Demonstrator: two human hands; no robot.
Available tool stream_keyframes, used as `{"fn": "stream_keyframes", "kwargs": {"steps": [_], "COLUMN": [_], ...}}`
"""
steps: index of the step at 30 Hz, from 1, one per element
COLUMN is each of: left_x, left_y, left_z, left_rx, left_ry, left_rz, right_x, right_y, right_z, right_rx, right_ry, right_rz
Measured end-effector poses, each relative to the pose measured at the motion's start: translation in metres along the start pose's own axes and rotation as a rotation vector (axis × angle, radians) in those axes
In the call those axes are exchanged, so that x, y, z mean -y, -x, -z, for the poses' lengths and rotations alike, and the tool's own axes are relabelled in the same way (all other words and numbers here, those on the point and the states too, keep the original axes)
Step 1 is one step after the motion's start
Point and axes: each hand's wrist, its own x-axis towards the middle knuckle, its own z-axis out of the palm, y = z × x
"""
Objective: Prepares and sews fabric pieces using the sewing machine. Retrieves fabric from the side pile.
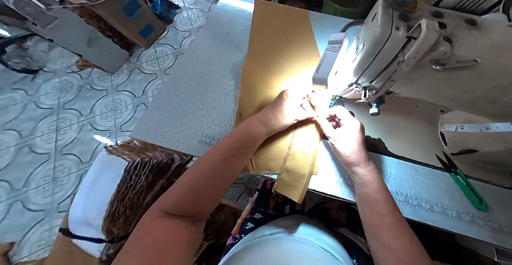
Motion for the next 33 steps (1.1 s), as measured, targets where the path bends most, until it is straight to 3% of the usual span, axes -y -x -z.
{"fn": "stream_keyframes", "kwargs": {"steps": [15,19,26,33], "left_x": [0.004,0.003,-0.022,-0.016], "left_y": [0.0,0.0,0.005,0.005], "left_z": [-0.004,-0.003,-0.004,0.001], "left_rx": [0.021,-0.088,0.046,0.055], "left_ry": [0.073,-0.11,0.048,0.03], "left_rz": [-0.085,-0.181,0.108,0.09], "right_x": [-0.002,0.0,0.01,0.008], "right_y": [0.005,0.006,0.014,0.019], "right_z": [-0.001,-0.004,-0.009,-0.014], "right_rx": [-0.061,-0.162,-0.213,-0.22], "right_ry": [-0.319,-0.315,-0.249,-0.174], "right_rz": [0.017,-0.038,-0.017,0.079]}}
